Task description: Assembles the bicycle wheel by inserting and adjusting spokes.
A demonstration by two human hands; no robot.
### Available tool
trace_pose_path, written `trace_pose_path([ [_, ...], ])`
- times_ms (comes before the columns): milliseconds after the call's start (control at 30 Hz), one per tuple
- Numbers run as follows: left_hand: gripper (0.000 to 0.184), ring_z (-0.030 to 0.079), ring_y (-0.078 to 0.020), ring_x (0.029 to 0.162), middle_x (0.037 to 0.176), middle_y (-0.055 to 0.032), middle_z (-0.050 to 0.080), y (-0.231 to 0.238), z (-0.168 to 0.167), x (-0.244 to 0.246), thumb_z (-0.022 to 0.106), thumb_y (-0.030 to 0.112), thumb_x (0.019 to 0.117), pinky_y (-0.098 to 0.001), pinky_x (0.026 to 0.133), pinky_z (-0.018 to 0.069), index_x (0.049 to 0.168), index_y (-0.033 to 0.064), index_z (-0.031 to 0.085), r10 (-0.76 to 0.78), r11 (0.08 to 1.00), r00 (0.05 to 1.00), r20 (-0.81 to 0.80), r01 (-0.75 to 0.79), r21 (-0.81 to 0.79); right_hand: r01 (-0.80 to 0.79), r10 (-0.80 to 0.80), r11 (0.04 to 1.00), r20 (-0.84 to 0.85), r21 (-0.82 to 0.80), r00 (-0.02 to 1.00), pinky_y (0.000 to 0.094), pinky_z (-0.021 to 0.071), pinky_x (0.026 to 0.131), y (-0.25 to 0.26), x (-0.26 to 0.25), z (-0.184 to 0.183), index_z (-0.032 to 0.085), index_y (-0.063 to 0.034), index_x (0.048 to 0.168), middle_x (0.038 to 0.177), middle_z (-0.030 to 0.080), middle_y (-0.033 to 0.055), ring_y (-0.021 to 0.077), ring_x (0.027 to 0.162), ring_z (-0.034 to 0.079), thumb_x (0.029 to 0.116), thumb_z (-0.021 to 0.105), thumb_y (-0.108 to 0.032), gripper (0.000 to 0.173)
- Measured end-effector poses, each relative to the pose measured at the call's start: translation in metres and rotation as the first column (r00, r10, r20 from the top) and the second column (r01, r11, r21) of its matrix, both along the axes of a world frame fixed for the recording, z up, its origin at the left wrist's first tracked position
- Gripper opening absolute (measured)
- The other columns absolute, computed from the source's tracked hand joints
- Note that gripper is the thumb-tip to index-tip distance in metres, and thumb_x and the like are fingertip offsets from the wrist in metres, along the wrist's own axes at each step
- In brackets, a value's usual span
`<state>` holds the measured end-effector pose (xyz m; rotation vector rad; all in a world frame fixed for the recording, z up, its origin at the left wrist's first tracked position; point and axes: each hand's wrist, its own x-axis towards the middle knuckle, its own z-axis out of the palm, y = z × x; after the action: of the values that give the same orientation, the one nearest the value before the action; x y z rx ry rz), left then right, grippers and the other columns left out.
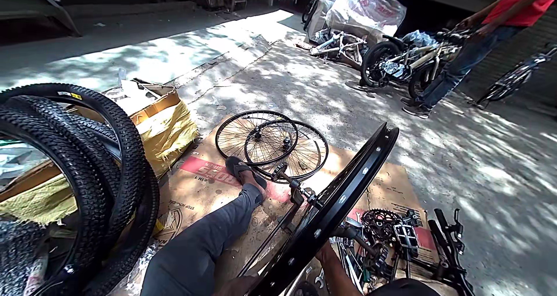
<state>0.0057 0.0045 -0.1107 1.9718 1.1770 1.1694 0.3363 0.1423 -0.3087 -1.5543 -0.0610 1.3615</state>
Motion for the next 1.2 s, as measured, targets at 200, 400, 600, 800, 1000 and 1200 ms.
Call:
trace_pose_path([
  [200,0.052,0.071,-0.0184,0.100,0.111,-0.0165,0.073,-0.006,-0.001,-0.001,0.080,0.041,0.0881,-0.0330,0.086,0.0596,0.121,0.0011,0.069,0.033,0.999,0.998,-0.060,-0.032,0.015,-0.019,0.019,1.000,0.001,0.002,1.000,0.0469,0.0545,0.067,0.002,0.005,-0.015,0.056,-0.0063,0.125,0.103,0.066,0.0152,0.0274,0.086,0.065,0.1116,0.034,-0.033,0.036],
  [400,0.055,0.071,-0.0186,0.104,0.115,-0.0158,0.072,-0.007,0.016,0.000,0.080,0.042,0.0883,-0.0339,0.090,0.0597,0.124,0.0017,0.068,0.043,0.999,0.998,-0.042,-0.042,0.021,0.019,-0.019,1.000,-0.018,-0.012,1.000,0.0440,0.0511,0.062,0.003,0.002,-0.015,0.054,-0.0081,0.120,0.099,0.064,0.0137,0.0251,0.080,0.062,0.1116,0.027,-0.041,0.043],
  [600,0.055,0.072,-0.0181,0.102,0.114,-0.0141,0.073,-0.007,0.002,-0.003,0.079,0.043,0.0885,-0.0358,0.089,0.0602,0.125,0.0031,0.069,0.054,0.998,0.992,-0.112,-0.057,-0.023,-0.004,0.004,1.000,0.007,0.002,1.000,0.0451,0.0544,0.066,0.005,0.005,-0.019,0.055,-0.0063,0.123,0.098,0.066,0.0127,0.0242,0.083,0.064,0.1118,0.035,-0.032,0.034],
  [800,0.046,0.073,-0.0195,0.095,0.106,-0.0131,0.075,-0.010,-0.003,-0.003,0.077,0.041,0.0906,-0.0372,0.083,0.0606,0.117,0.0040,0.072,0.057,0.996,0.982,-0.180,-0.069,-0.060,-0.043,0.043,0.999,0.013,0.015,0.999,0.0484,0.0543,0.071,0.002,0.008,-0.023,0.054,-0.0057,0.127,0.103,0.066,0.0145,0.0272,0.087,0.065,0.1122,0.032,-0.034,0.039],
  [1000,0.037,0.075,-0.0214,0.088,0.099,-0.0128,0.077,-0.008,-0.002,-0.003,0.074,0.039,0.0929,-0.0390,0.076,0.0614,0.109,0.0047,0.075,0.070,0.995,0.965,-0.252,-0.086,-0.054,-0.019,0.020,0.998,0.024,-0.052,0.999,0.0456,0.0521,0.070,0.001,-0.009,0.023,0.053,-0.0062,0.125,0.103,0.064,0.0140,0.0255,0.086,0.062,0.1131,0.025,-0.033,0.041],
  [1200,0.036,0.075,-0.0216,0.086,0.096,-0.0125,0.077,-0.008,-0.003,-0.002,0.074,0.038,0.0925,-0.0397,0.074,0.0613,0.106,0.0045,0.075,0.073,0.994,0.960,-0.270,-0.091,-0.058,-0.034,0.034,0.999,0.022,0.013,0.999,0.0398,0.0506,0.066,-0.008,-0.018,0.047,0.054,-0.0021,0.120,0.099,0.061,0.0157,0.0227,0.082,0.060,0.1134,0.028,-0.028,0.037],
])
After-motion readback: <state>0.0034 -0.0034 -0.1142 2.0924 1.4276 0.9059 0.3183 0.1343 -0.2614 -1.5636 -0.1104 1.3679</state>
